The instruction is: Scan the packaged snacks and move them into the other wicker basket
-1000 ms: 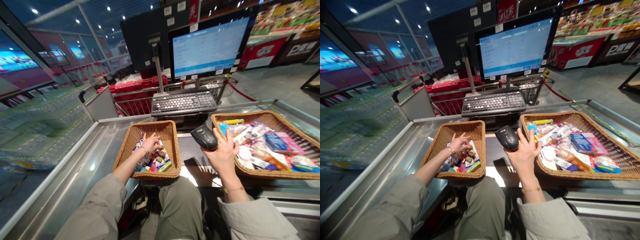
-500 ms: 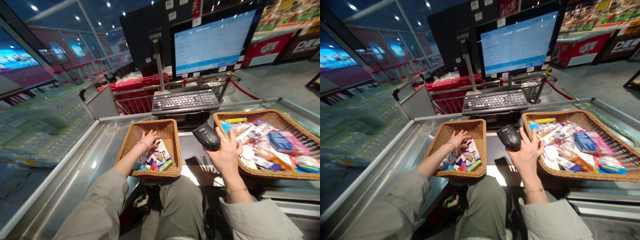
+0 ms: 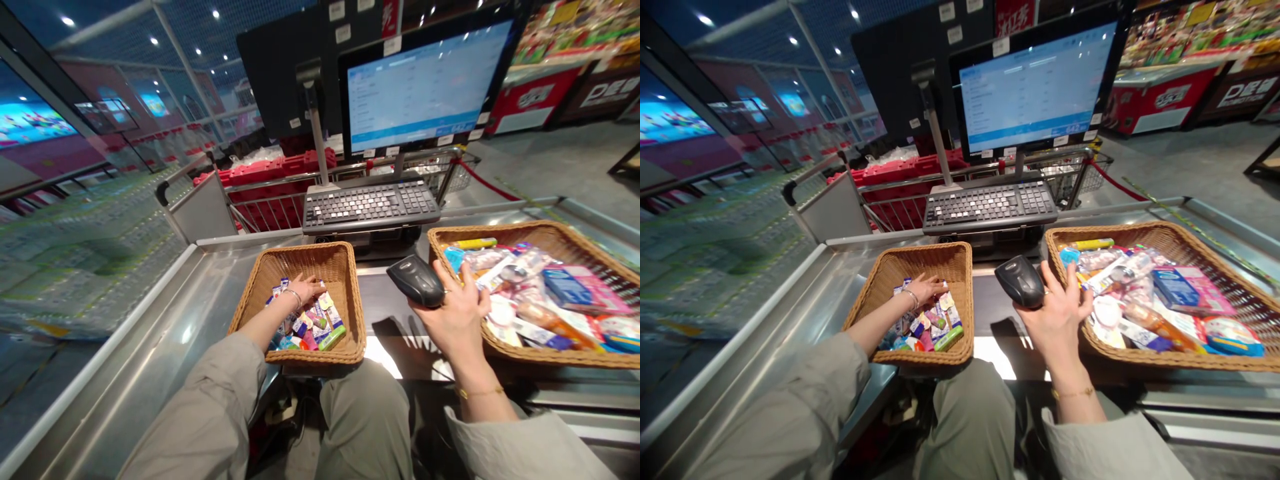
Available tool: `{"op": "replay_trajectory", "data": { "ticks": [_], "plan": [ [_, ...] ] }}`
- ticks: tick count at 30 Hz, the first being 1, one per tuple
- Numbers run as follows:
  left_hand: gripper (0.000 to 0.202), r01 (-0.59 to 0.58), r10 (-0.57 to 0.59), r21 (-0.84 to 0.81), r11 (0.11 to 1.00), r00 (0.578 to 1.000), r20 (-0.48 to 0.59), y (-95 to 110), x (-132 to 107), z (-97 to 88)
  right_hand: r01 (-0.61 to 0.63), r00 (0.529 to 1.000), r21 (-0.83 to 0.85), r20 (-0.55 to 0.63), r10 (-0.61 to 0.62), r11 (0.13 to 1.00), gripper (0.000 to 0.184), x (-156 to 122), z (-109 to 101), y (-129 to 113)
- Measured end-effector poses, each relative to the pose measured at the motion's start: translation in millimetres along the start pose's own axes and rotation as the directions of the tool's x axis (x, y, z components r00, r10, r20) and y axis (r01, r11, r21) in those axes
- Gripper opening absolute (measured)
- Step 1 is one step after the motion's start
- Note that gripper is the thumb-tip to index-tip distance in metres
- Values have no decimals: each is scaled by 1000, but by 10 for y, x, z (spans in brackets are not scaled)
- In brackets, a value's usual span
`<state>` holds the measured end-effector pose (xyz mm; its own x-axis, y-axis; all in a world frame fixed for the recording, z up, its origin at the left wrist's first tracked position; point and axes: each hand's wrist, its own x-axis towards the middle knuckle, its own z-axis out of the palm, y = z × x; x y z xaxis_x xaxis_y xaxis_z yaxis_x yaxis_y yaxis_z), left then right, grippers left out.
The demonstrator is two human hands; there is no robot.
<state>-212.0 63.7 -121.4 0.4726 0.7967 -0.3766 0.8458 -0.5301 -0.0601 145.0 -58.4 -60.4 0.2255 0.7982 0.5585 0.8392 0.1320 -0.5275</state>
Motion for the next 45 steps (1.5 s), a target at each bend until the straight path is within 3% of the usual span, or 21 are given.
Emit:
{"op": "replay_trajectory", "data": {
  "ticks": [5, 11, 19, 25, 30, 33, 38, 41, 45],
  "plan": [
    [28, 30, -31, -28, 999, 999, -19, 32, -19, 41, 4, 1000, -11, 5, -4, 1000, 29, -8, 16, 7],
    [44, 140, -143, -58, 988, 988, -62, 215, 8, 44, 9, 1000, -21, 9, -8, 1000, 27, -17, 25, 14],
    [27, 146, -145, 12, 989, 988, -50, 384, 47, 34, 0, 1000, -19, 8, 1, 1000, 32, -9, 10, 5],
    [13, 111, -104, 54, 992, 988, -111, 383, -34, -152, 2, 1000, 8, 12, -2, 1000, 33, -32, 34, -21],
    [35, 134, -108, 78, 988, 957, -269, 355, -145, -411, 8, 1000, 9, 14, -8, 1000, 29, -49, 65, -57],
    [44, 161, -111, 92, 983, 908, -405, 387, -209, -512, 16, 1000, 18, -1, -16, 1000, 27, -55, 73, -90],
    [43, 153, -35, 120, 981, 744, -667, 474, -289, -591, 38, 999, 32, -19, -37, 999, 27, -69, 77, -127],
    [44, 139, -19, 99, 985, 665, -747, 534, -326, -649, 51, 998, 26, -33, -50, 998, 27, -82, 81, -133],
    [43, 119, 1, 90, 989, 596, -803, 643, -353, -768, 76, 996, 23, -50, -74, 997, 26, -98, 76, -144]
  ]
}}
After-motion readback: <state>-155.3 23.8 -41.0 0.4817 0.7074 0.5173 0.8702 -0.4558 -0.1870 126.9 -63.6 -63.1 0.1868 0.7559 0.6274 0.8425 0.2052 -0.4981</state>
